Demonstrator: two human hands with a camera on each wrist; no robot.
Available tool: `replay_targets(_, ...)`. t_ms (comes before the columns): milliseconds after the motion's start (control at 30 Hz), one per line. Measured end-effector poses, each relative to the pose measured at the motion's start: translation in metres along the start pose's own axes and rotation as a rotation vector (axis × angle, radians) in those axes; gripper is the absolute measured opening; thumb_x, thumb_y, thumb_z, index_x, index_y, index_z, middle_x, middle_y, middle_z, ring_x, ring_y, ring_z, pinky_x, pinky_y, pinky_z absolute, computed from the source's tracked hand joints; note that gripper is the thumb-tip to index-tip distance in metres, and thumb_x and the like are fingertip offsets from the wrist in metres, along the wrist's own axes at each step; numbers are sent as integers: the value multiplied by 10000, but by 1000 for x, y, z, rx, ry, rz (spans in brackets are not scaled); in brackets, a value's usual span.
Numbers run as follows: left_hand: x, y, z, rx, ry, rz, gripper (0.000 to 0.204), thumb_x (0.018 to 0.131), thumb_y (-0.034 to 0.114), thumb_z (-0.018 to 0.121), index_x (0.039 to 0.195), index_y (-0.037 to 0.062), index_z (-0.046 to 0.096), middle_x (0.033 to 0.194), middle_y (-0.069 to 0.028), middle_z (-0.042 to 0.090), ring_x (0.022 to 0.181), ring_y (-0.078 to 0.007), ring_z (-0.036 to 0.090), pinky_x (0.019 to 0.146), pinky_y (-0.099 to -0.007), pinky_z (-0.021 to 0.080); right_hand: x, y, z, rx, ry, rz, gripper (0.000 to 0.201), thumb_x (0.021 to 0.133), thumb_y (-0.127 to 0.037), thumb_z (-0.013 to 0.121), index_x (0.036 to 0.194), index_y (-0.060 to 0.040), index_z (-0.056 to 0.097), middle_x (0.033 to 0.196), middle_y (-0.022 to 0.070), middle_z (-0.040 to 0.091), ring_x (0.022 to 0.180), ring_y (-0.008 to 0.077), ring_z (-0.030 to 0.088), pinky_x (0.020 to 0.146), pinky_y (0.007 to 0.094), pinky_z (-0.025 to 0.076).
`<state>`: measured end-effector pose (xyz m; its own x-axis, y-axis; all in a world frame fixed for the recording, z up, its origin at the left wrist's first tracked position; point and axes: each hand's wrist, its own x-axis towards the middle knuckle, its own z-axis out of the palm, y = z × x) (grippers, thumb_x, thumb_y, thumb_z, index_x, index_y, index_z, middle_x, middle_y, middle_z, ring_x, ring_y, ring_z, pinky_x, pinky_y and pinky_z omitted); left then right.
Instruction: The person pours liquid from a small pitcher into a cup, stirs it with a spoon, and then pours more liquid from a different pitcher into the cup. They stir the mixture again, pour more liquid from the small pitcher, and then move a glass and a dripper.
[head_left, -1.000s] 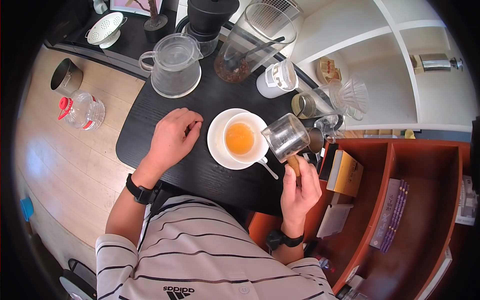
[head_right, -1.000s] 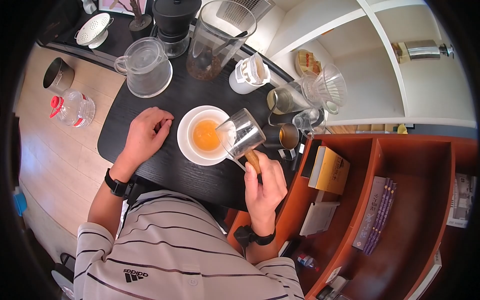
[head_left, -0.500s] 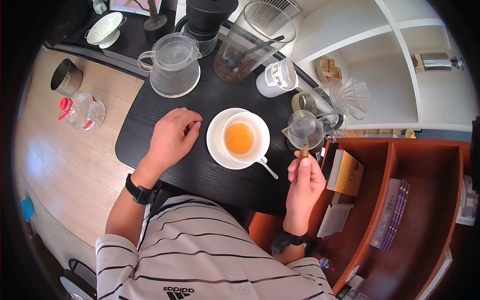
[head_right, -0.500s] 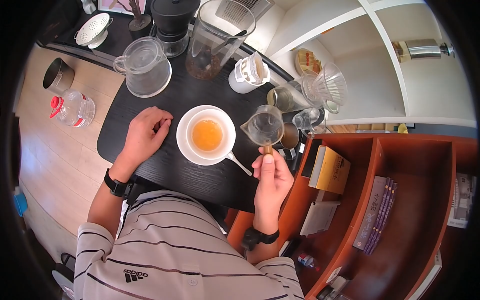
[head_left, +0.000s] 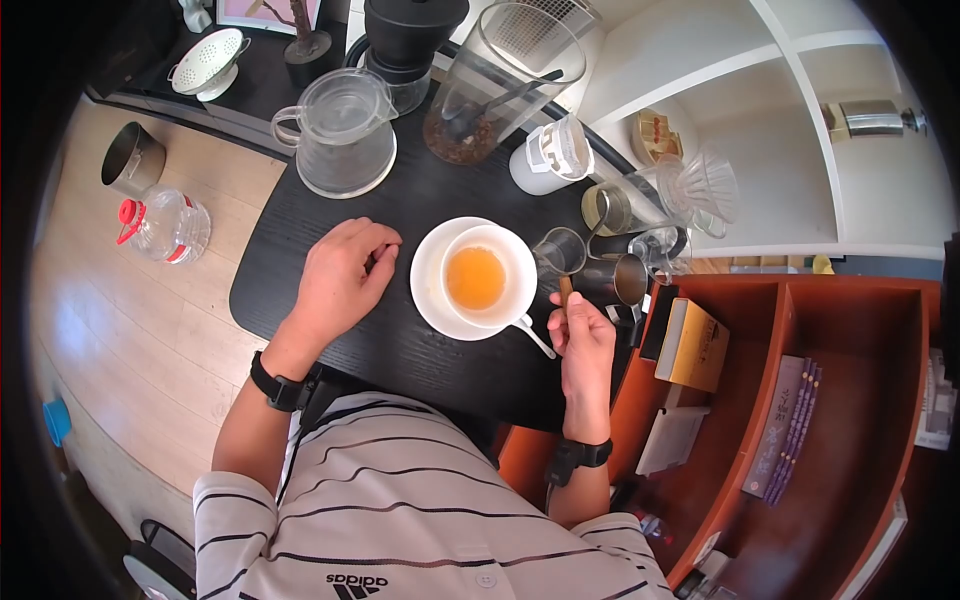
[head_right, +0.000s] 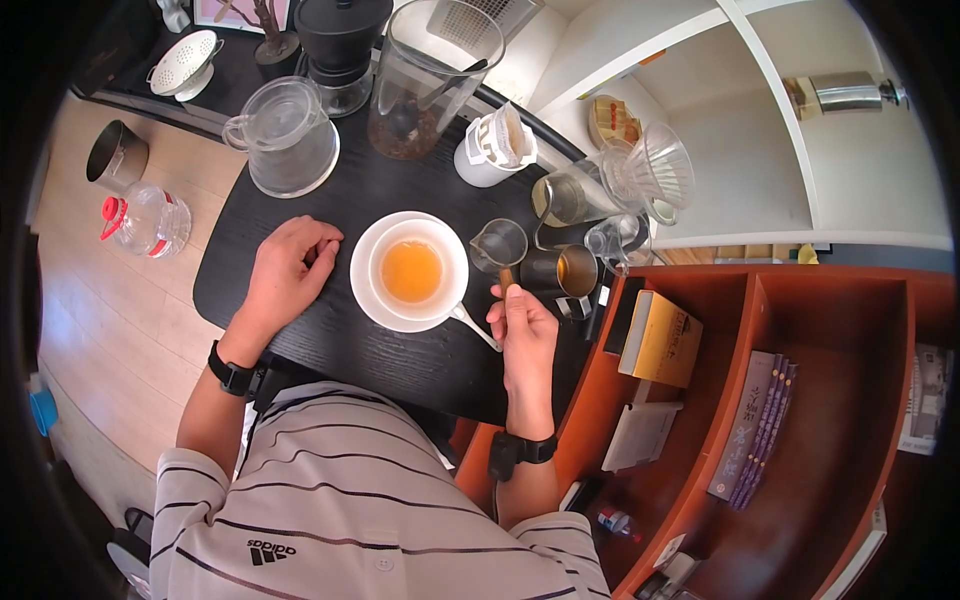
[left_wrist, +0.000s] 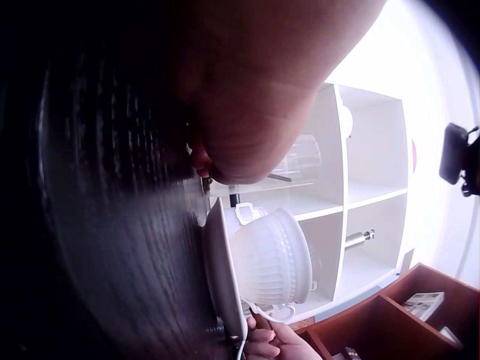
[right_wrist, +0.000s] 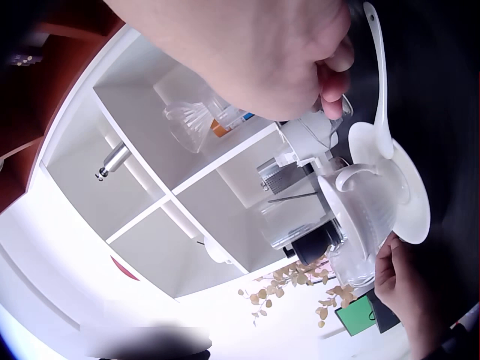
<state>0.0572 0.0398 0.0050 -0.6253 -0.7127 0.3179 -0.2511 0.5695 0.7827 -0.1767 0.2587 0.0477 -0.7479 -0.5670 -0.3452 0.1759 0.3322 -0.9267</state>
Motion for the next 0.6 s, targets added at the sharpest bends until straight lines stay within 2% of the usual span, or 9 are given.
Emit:
replay_targets(200, 0, 1, 1, 10, 1, -8, 78, 928, -1, 716, 1000, 22, 732, 778, -77, 583, 666, -219, 575, 611, -348, 478, 5, 10, -4, -73, 5, -12, 361, 1135, -322, 608, 1129, 7, 758, 748, -12, 663, 593, 36, 496, 540, 218, 370)
replay_targets(400, 0, 1, 1, 13, -1, -10, 79, 929, 0, 715, 1002, 23, 735, 787, -80, 597, 675, -224, 586, 606, -348, 480, -7, 20, -14, -370, 116, -158, 374, 1126, -333, 619, 1082, 18, 741, 725, 1, 658, 638, 51, 556, 586, 234, 432)
replay_targets(500, 1, 2, 0, 11, -6, -14, 87, 925, -1, 715, 1006, 22, 737, 796, -86, 606, 686, -236, 592, 613, -354, 482, -16, 30, -27, -375, 212, -314, 280, 1104, -262, 670, 998, -4, 685, 713, -13, 622, 664, 47, 569, 609, 235, 440)
replay_targets(600, 1, 3, 0, 9, -12, -23, 97, 919, -5, 714, 1010, 19, 737, 802, -93, 612, 694, -247, 594, 631, -362, 485, -19, 34, -40, -320, 354, -461, 197, 1085, -190, 702, 996, -37, 614, 724, -31, 593, 658, 43, 554, 608, 224, 430)
